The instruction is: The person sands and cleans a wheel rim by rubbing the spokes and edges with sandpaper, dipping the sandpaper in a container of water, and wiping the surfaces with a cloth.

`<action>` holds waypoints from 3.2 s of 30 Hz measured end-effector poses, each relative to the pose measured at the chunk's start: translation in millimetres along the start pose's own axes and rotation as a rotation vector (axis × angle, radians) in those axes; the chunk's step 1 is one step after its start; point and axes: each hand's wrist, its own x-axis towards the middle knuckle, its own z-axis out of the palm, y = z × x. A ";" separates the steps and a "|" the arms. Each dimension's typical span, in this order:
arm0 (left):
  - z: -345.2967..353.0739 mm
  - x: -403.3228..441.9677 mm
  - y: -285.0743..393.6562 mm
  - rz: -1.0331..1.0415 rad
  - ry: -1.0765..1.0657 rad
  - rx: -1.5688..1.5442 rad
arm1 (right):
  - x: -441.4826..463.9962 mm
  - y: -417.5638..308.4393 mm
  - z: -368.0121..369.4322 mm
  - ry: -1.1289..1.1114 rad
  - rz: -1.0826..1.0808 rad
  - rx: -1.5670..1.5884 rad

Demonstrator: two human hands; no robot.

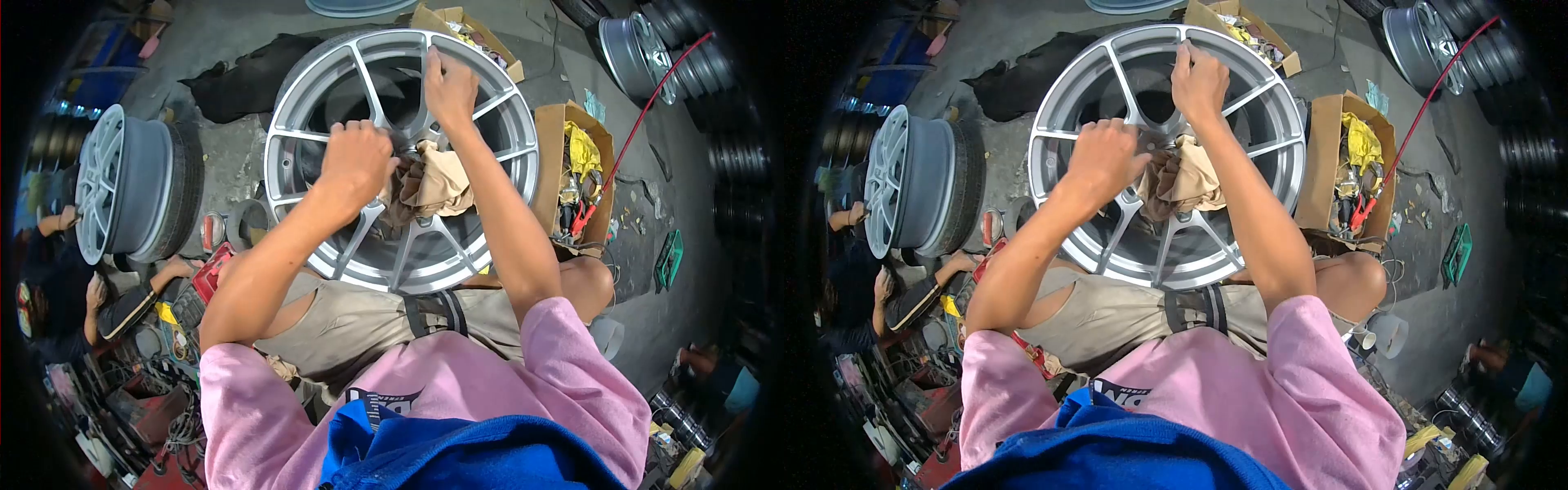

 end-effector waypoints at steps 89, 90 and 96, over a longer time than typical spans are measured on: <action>19.8 -6.2 35.7 0.322 -0.401 -0.415 | 47.1 39.7 -76.6 -0.702 -1.036 -0.796; 18.1 -8.2 39.4 0.347 -0.493 -0.459 | 25.1 34.4 -77.6 -0.903 -0.970 -0.811; 42.2 -14.6 45.7 0.309 0.009 -0.541 | 55.6 46.8 -82.1 -0.865 -0.911 -0.720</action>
